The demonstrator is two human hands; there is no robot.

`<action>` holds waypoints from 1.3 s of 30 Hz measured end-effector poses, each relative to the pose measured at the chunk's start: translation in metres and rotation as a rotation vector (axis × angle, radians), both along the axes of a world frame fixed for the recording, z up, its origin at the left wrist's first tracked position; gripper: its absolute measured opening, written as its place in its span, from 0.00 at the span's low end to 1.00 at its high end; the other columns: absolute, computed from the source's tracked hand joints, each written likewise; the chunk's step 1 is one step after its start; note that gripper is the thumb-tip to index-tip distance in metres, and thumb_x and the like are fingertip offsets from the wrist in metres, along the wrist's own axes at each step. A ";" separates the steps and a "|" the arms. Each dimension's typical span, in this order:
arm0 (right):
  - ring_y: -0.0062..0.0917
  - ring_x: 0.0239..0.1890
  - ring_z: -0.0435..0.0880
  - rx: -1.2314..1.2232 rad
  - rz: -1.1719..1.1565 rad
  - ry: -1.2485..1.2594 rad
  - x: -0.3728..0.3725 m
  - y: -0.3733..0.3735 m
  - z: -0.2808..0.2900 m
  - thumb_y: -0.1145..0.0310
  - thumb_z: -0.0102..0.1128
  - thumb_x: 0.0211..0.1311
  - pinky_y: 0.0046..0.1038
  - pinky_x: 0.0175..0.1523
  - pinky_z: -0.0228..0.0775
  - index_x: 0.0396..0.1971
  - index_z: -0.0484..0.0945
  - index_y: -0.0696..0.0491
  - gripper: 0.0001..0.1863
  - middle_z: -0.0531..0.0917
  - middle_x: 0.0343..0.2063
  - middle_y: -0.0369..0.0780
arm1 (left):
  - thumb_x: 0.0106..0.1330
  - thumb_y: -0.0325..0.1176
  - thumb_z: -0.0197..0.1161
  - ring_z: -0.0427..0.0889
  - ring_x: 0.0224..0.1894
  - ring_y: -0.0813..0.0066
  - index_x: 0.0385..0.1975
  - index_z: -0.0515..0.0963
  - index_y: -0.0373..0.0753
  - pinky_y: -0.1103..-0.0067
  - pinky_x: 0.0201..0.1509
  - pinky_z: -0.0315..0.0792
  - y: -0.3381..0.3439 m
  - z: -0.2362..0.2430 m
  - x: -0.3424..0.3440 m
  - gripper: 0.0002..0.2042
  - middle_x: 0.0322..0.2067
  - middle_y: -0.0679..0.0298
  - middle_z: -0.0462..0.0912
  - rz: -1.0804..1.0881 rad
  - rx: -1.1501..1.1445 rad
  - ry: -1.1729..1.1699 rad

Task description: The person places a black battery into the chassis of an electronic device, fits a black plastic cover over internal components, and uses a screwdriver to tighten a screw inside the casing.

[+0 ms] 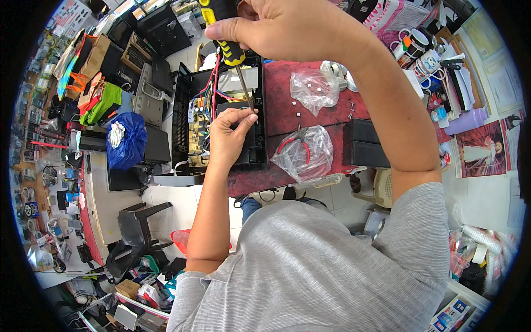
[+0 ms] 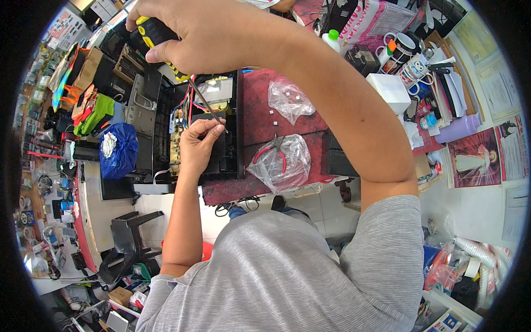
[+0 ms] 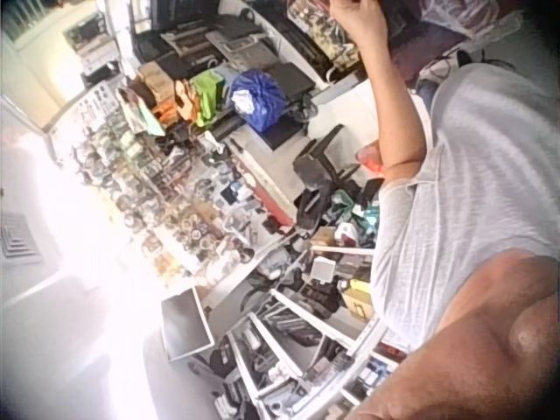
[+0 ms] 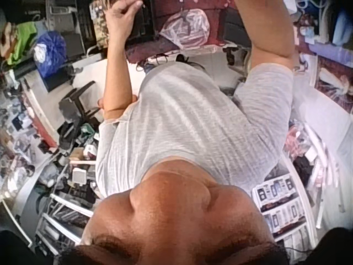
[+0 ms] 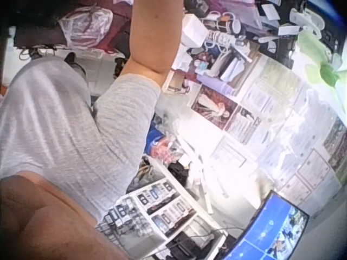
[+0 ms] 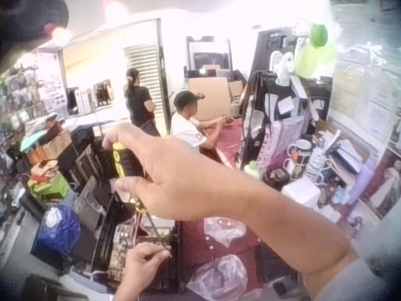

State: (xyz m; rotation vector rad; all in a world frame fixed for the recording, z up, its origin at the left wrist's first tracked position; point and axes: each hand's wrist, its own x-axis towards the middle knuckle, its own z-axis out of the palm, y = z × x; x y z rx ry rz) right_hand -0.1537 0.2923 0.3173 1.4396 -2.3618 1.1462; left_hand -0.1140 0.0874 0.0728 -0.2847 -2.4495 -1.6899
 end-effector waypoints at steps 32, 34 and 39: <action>0.39 0.24 0.85 -0.097 -0.085 0.189 -0.024 -0.021 -0.051 0.69 0.67 0.60 0.38 0.32 0.72 0.57 0.72 0.49 0.24 0.79 0.17 0.46 | 0.64 0.25 0.70 0.82 0.37 0.73 0.36 0.86 0.33 0.78 0.46 0.74 0.004 0.002 0.006 0.04 0.33 0.60 0.87 0.036 -0.208 0.097; 0.41 0.25 0.85 -0.082 -0.080 0.176 -0.023 -0.021 -0.051 0.68 0.67 0.61 0.39 0.32 0.72 0.57 0.72 0.49 0.25 0.80 0.18 0.46 | 0.63 0.25 0.70 0.82 0.37 0.72 0.36 0.86 0.32 0.77 0.46 0.74 0.005 0.003 0.007 0.05 0.32 0.59 0.87 0.048 -0.220 0.086; 0.49 0.32 0.85 -0.112 -0.020 0.174 -0.021 -0.018 -0.057 0.69 0.67 0.59 0.45 0.38 0.75 0.56 0.70 0.49 0.25 0.82 0.25 0.50 | 0.61 0.26 0.70 0.83 0.37 0.62 0.34 0.86 0.33 0.71 0.46 0.74 0.006 -0.001 0.010 0.04 0.32 0.56 0.87 0.046 -0.261 0.130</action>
